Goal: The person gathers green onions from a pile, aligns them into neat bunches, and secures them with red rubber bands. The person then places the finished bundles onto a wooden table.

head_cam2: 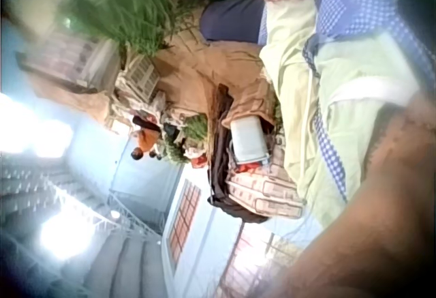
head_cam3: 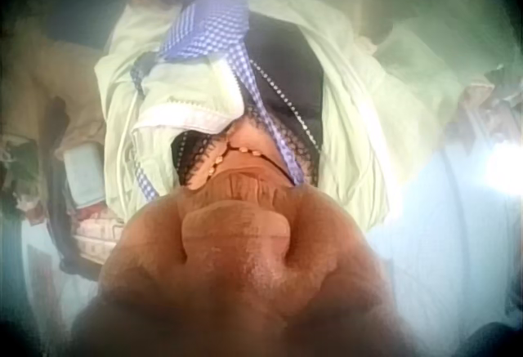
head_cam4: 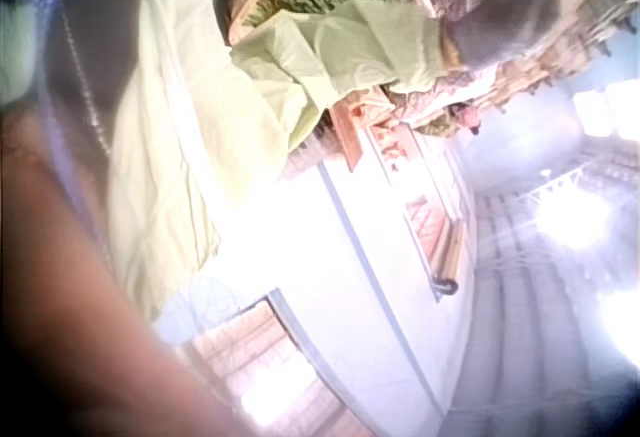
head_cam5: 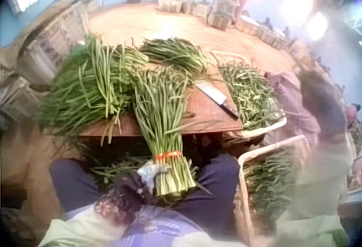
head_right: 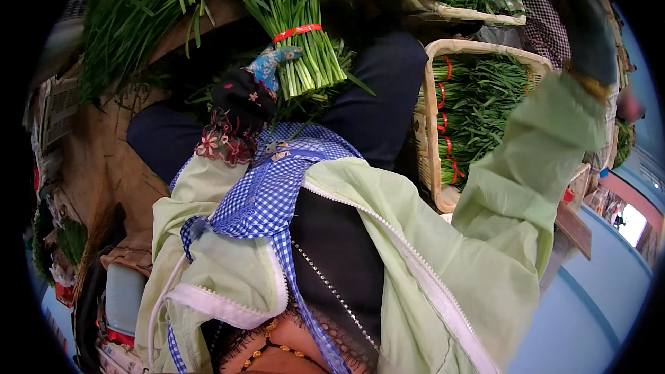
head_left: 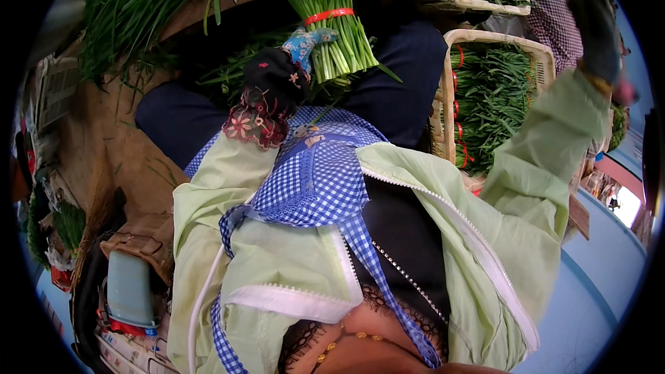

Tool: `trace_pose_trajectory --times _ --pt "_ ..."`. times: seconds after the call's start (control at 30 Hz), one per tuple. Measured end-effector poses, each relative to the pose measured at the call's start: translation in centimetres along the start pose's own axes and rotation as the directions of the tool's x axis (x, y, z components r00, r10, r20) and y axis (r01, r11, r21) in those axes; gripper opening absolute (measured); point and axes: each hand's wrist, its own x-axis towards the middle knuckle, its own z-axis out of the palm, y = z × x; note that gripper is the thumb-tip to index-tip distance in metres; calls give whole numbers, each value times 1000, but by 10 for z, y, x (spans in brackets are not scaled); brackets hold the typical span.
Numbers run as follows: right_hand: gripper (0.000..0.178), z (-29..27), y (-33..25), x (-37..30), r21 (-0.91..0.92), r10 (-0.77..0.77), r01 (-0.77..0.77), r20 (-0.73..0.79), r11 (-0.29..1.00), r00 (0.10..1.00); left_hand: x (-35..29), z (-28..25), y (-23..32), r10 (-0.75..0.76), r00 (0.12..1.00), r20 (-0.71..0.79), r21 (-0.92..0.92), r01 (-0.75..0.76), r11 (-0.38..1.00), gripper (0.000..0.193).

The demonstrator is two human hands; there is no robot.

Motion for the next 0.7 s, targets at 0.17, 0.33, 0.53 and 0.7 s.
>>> trace_pose_trajectory --times 0.17,0.33,0.53,0.7 --pt "26 127 -19 31 -223 -269 228 -175 948 947 1 5 2 -41 999 -6 -79 41 996 21" --pt "16 264 -71 -29 -307 -127 175 172 935 977 3 -3 7 -139 975 173 -128 162 978 26" --pt "17 282 -47 -36 -315 -103 104 20 943 995 -1 9 4 2 1000 16 -78 -1 997 30" --pt "19 282 -59 -29 -400 -66 67 18 914 998 12 8 4 -24 993 -116 70 32 997 30"
